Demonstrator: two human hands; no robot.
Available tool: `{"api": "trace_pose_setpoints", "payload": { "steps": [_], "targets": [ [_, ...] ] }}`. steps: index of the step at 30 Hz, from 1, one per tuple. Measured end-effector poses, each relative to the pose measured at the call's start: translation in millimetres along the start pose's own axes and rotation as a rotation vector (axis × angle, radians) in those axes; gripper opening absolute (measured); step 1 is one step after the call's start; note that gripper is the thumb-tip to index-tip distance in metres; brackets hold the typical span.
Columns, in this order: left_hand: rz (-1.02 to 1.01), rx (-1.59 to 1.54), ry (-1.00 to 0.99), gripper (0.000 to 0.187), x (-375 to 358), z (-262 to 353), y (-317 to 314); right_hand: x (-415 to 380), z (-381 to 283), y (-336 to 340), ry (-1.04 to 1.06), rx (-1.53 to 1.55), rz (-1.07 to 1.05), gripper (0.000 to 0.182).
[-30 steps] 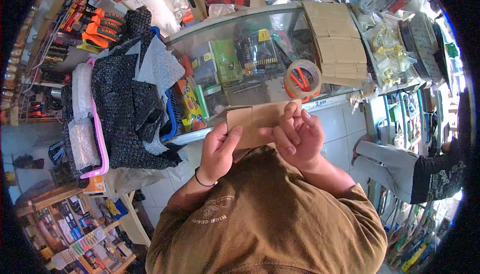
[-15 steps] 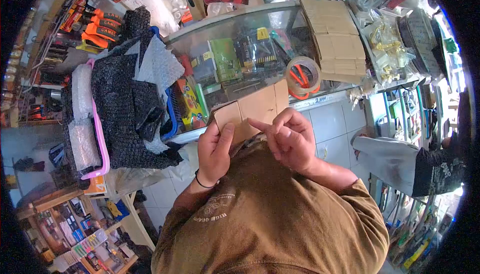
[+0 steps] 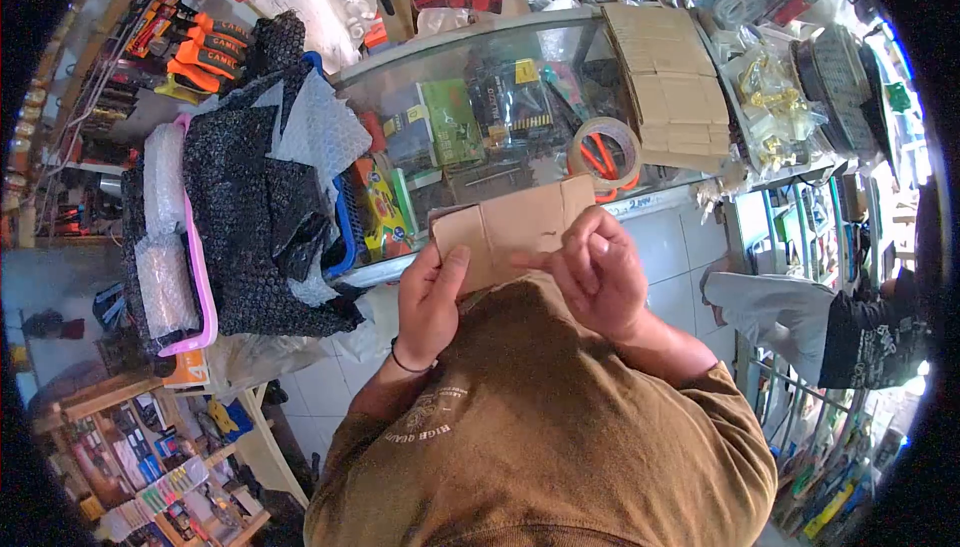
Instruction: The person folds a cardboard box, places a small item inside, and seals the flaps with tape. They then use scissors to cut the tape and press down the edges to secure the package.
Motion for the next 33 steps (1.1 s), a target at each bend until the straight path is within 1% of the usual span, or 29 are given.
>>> {"api": "trace_pose_setpoints", "payload": {
  "steps": [1,4,8,10,14,16,17,19,20,22,26,28,29,30,31,32,33],
  "targets": [
    [0.011,0.077,0.028,0.026,-2.1,-6.0,9.8,-1.5,-1.3,2.6,0.024,-0.045,0.029,0.028],
    [-0.036,0.074,0.003,0.027,-0.5,-0.1,7.3,-3.2,3.5,7.2,0.03,-0.029,0.068,0.028],
    [-0.026,0.051,0.011,0.027,-1.3,-3.1,1.7,-0.8,4.1,1.1,0.058,-0.034,0.054,0.029],
    [-0.047,0.095,-0.033,0.027,0.0,3.7,-6.4,0.4,1.8,-2.9,0.041,-0.03,0.05,0.029],
    [-0.082,0.099,-0.009,0.028,-0.1,4.3,-3.4,2.3,5.1,1.8,0.024,-0.016,0.045,0.028],
    [-0.065,0.156,0.025,0.027,-1.8,0.2,2.1,4.7,6.1,1.1,0.042,0.061,-0.02,0.026],
    [-0.064,0.156,0.025,0.027,-1.3,1.5,0.4,5.3,6.1,1.5,0.042,0.06,-0.021,0.026],
    [-0.091,0.141,-0.055,0.028,0.5,7.3,-5.8,6.0,5.9,1.6,0.029,0.101,-0.051,0.025],
    [-0.088,0.139,-0.056,0.028,-0.4,5.3,-2.8,5.8,6.1,2.6,0.027,0.099,-0.051,0.025],
    [-0.156,0.242,-0.02,0.028,-2.7,-1.4,4.3,6.1,7.1,3.3,-0.019,0.128,-0.113,0.024],
    [-0.133,0.228,-0.011,0.028,-0.6,1.7,1.1,4.2,4.8,-0.1,-0.047,0.116,-0.141,0.021],
    [-0.081,0.032,0.03,0.028,2.2,4.2,1.1,-0.3,-1.0,3.6,-0.008,-0.191,0.015,0.016],
    [-0.076,0.031,0.027,0.028,3.8,6.7,2.9,-0.4,-6.3,1.0,-0.012,-0.193,0.012,0.016],
    [-0.106,0.065,0.03,0.028,5.5,9.8,5.4,-1.4,-19.1,-6.8,0.21,-0.728,0.074,0.014],
    [-0.139,0.099,0.033,0.028,7.2,11.7,7.0,-1.7,-26.4,-14.7,0.439,-1.261,0.136,0.017],
    [-0.139,0.098,0.032,0.028,8.9,12.6,7.5,1.6,-28.9,-15.1,0.44,-1.262,0.135,0.017],
    [-0.152,0.081,0.063,0.027,10.5,12.3,7.0,4.3,-29.7,-19.2,0.534,-1.452,0.077,0.02]
  ]
}}
Point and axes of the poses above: each hand's wrist, its own x-axis towards the middle knuckle, its own y-axis out of the back of the hand, z = x × y, the point moved 3 cm from there along x, towards the middle knuckle, and after that the axes turned 13 degrees about -y, right-handed, at the moved point
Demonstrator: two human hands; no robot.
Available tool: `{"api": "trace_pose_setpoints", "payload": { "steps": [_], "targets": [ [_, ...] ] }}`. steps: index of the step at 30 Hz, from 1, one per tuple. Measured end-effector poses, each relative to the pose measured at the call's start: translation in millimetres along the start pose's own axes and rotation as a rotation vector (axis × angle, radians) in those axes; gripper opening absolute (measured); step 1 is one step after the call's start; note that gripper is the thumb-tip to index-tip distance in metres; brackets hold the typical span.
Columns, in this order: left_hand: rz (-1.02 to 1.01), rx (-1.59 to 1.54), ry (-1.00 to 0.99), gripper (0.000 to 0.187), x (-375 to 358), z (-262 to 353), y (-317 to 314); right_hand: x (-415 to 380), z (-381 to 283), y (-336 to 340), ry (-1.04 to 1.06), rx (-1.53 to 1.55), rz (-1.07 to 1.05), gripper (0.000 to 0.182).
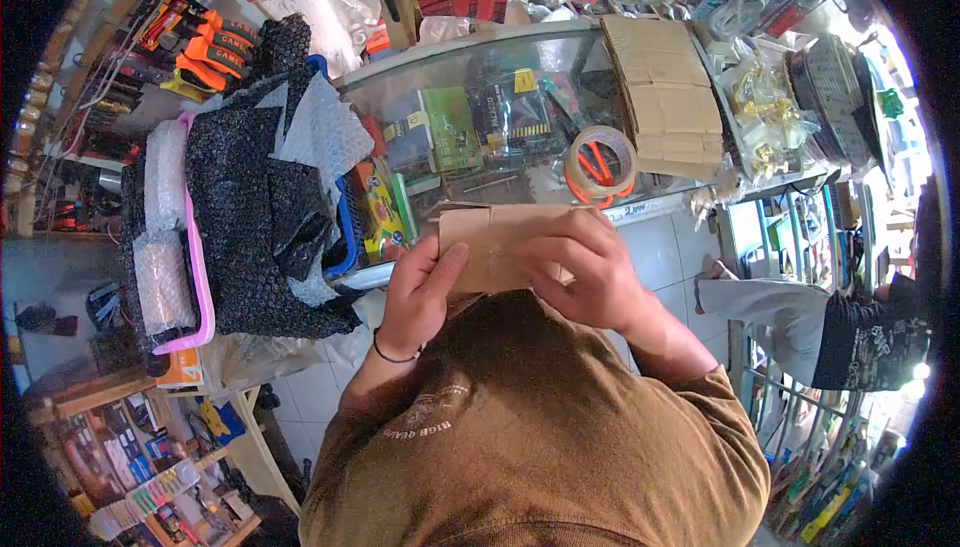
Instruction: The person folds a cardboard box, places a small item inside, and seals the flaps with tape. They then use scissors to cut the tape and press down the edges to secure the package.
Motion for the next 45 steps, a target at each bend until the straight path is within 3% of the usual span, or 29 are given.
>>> {"api": "trace_pose_setpoints", "payload": {
  "steps": [2,6,8,14,20,30,33,35,36,37,39,41,45],
  "targets": [
    [-0.024,-0.018,0.026,0.027,4.9,1.0,0.6,4.2,0.9,-5.1,0.139,-0.253,-0.061,0.027],
    [-0.093,0.077,0.04,0.024,12.9,3.9,10.2,10.6,3.3,-8.0,0.204,-0.301,-0.15,0.025],
    [-0.099,0.126,0.055,0.023,14.3,3.9,11.7,11.7,1.5,-8.2,0.341,-0.397,-0.166,0.026],
    [-0.144,0.128,0.067,0.024,17.0,2.1,7.8,14.8,1.3,-13.2,0.416,-0.534,-0.193,0.021],
    [-0.218,0.16,0.068,0.026,16.2,4.7,5.4,19.7,4.3,-20.1,0.345,-0.478,-0.285,0.021],
    [-0.236,0.143,0.03,0.028,13.2,5.7,2.3,19.1,6.6,-20.7,0.277,-0.363,-0.228,0.023],
    [-0.207,0.087,0.096,0.027,11.1,2.5,4.4,20.4,6.1,-10.5,0.159,-0.205,-0.116,0.027],
    [-0.198,0.078,0.146,0.027,10.7,2.7,3.0,17.4,15.0,-2.4,0.12,0.055,0.108,0.015],
    [-0.148,0.11,0.113,0.026,10.8,8.2,1.6,2.9,34.6,-8.1,-0.149,0.255,0.187,0.009],
    [-0.096,0.143,0.082,0.025,10.5,11.4,2.0,-5.5,41.0,-7.2,-0.156,0.254,0.191,0.009],
    [-0.117,0.149,0.117,0.023,6.9,0.1,17.0,-24.8,67.8,7.2,-0.528,0.501,0.387,0.004],
    [-0.097,0.11,0.139,0.023,5.2,-3.1,23.4,-47.4,93.5,29.0,-0.632,0.303,0.509,0.005],
    [-0.025,-0.055,0.153,0.024,5.4,-3.1,23.7,-93.9,163.0,87.1,-0.602,-0.306,0.803,0.005]
  ]
}}
Point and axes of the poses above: each hand's wrist, its own x-axis towards the middle knuckle, its own y-axis out of the back of the hand, z = x × y, the point moved 3 cm from there along x, towards the middle knuckle, and after that the axes turned 13 degrees about -y, right-handed, at the moved point
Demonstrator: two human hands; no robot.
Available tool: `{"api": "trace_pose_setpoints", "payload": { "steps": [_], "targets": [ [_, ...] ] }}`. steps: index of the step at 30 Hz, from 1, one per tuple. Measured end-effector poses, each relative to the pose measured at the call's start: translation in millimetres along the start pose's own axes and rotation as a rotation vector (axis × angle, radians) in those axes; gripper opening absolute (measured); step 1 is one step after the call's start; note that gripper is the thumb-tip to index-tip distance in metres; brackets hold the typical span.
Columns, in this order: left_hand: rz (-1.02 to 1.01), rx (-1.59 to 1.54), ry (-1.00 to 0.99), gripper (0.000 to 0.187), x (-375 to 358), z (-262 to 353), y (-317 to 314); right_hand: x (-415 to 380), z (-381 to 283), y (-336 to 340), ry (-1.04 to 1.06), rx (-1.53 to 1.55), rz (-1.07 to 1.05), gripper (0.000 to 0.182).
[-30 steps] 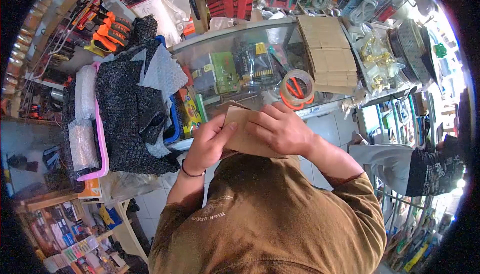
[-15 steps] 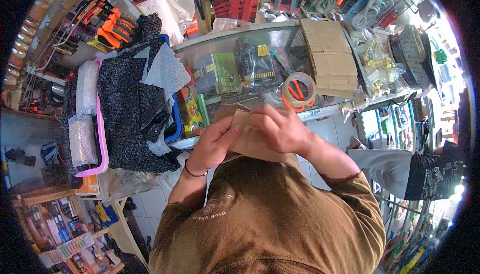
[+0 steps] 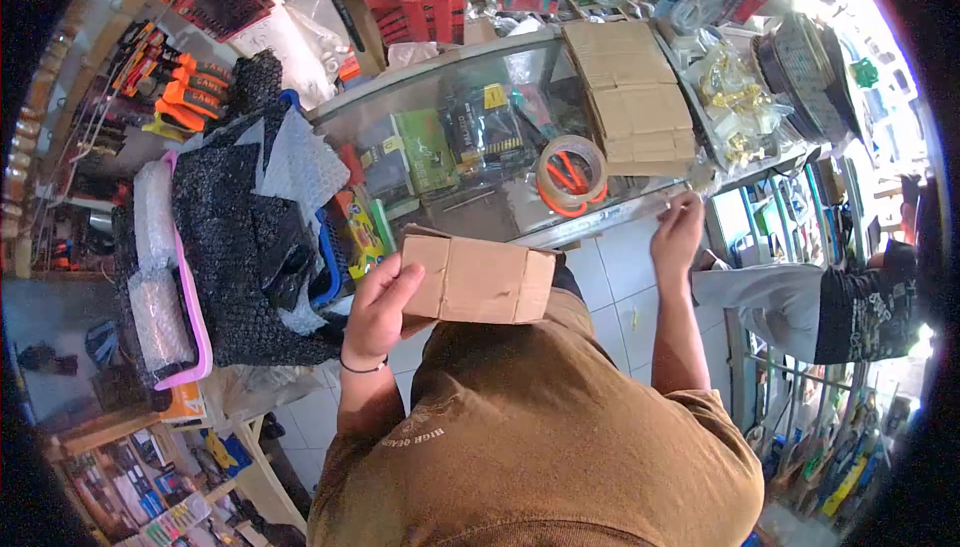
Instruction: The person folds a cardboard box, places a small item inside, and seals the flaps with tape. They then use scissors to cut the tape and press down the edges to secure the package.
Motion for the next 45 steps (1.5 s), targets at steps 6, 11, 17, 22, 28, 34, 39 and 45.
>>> {"api": "trace_pose_setpoints", "payload": {
  "steps": [6,11,17,22,28,34,39,45],
  "targets": [
    [-0.029,-0.003,0.003,0.027,6.3,-4.9,4.6,32.8,38.8,6.7,0.044,-0.691,0.154,0.024],
    [-0.042,0.039,-0.046,0.029,5.6,-4.8,3.2,32.0,57.2,1.9,-0.074,-0.49,0.061,0.014],
    [0.018,0.054,-0.06,0.03,1.7,-5.5,4.8,29.3,53.3,13.6,-0.018,-0.468,-0.003,0.014],
    [-0.017,0.021,-0.049,0.029,1.8,-9.6,7.7,25.4,49.2,16.9,0.029,-0.44,0.001,0.012],
    [-0.003,0.05,-0.054,0.029,2.0,-4.3,4.5,25.7,57.9,21.8,-0.088,-0.319,0.0,0.013],
    [0.017,0.065,-0.043,0.032,1.3,-11.3,11.1,24.5,69.6,22.9,-0.131,-0.306,0.057,0.016],
    [0.01,0.083,-0.046,0.032,-0.6,-14.3,14.4,20.0,70.8,19.3,-0.206,-0.151,0.012,0.018],
    [0.012,0.058,-0.055,0.03,-1.6,-8.4,7.7,9.8,49.7,14.8,0.016,-0.394,0.033,0.016]
  ]
}}
Point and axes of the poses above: each hand's wrist, its own x-axis towards the middle knuckle, its own y-axis out of the back of the hand, z = x × y, the point moved 3 cm from there along x, towards the middle knuckle, and after that the axes turned 13 degrees about -y, right-handed, at the moved point
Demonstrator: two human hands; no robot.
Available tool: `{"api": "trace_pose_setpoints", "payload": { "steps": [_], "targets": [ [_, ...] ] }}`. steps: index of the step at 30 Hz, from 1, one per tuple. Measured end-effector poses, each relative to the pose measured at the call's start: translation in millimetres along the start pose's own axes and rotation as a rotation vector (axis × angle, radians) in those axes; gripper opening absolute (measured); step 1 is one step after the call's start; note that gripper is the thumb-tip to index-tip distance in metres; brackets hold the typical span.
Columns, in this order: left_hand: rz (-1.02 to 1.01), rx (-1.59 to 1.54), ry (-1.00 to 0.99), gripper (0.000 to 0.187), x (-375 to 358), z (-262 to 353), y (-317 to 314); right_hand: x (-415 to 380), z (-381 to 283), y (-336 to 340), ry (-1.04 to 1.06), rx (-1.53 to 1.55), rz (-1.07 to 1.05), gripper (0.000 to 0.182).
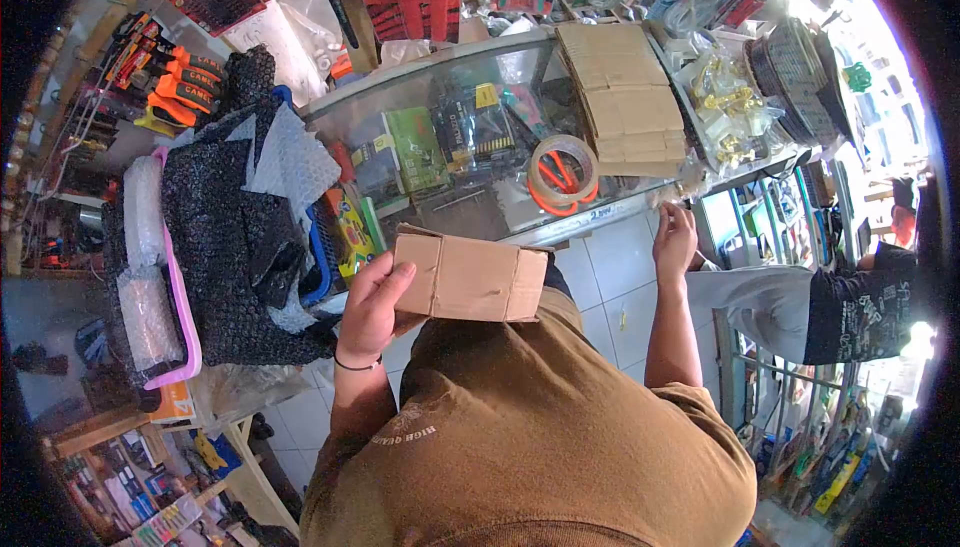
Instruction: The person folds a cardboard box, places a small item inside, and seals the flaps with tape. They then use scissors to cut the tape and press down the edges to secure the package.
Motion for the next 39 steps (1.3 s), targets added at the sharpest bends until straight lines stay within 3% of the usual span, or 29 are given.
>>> {"api": "trace_pose_setpoints", "payload": {
  "steps": [6,11,13,14,15,17,19,20,21,23,24,25,27,31,33,39],
  "targets": [
    [-0.009,-0.062,0.035,0.028,0.1,2.7,-7.4,-13.2,-20.1,7.6,0.088,-0.301,-0.068,0.017],
    [-0.039,0.106,-0.071,0.028,5.0,13.7,-10.3,-28.8,-49.0,18.6,0.084,-0.284,-0.03,0.015],
    [-0.097,0.215,-0.216,0.027,10.0,21.9,-12.7,-32.2,-61.0,15.1,-0.047,0.184,-0.258,0.014],
    [-0.097,0.217,-0.222,0.027,12.2,29.5,-12.6,-36.3,-73.4,11.7,0.017,0.275,-0.262,0.015],
    [-0.177,0.331,-0.276,0.025,13.6,42.8,-14.4,-44.4,-69.5,-4.4,-0.108,0.433,-0.379,0.018],
    [-0.254,0.452,-0.341,0.024,14.5,66.8,-20.0,-56.5,-116.3,7.1,-0.169,0.538,-0.645,0.023],
    [-0.402,0.838,-0.716,0.022,11.9,90.5,-31.7,-69.6,-135.2,-1.5,-0.143,0.765,-0.801,0.023],
    [-0.403,0.863,-0.842,0.024,11.9,91.4,-32.7,-74.3,-146.8,2.5,-0.133,0.766,-0.89,0.023],
    [-0.4,0.867,-0.853,0.024,13.2,91.2,-33.5,-78.9,-161.7,9.3,-0.123,0.764,-0.978,0.023],
    [-0.472,1.07,-1.057,0.032,12.4,90.6,-41.0,-88.3,-170.5,-0.5,0.04,0.897,-0.976,0.029],
    [-0.449,1.14,-1.021,0.033,11.6,84.7,-43.2,-90.8,-177.0,3.3,-0.03,0.832,-1.044,0.034],
    [-0.437,1.145,-1.031,0.033,10.8,79.5,-42.1,-94.2,-179.0,-2.4,-0.001,0.824,-1.002,0.034],
    [-0.489,1.268,-0.863,0.025,13.0,60.5,-35.8,-95.1,-184.6,-2.0,0.136,0.719,-0.905,0.036],
    [-0.432,1.315,-0.872,0.019,8.5,44.0,-29.0,-95.9,-204.3,12.8,0.263,0.655,-0.833,0.048],
    [-0.421,1.322,-0.838,0.018,4.6,40.5,-29.0,-94.9,-220.0,24.1,0.579,0.6,-0.674,0.058],
    [-0.335,1.379,-0.811,0.016,0.8,40.9,-30.6,-78.3,-259.8,26.9,0.678,0.545,-0.561,0.061]
  ]
}}
Point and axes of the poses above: each hand's wrist, its own x-axis towards the middle knuckle, its own y-axis out of the back of the hand, z = x × y, the point moved 3 cm from there along x, towards the middle knuckle, and after that the axes turned 13 degrees about -y, right-handed, at the moved point
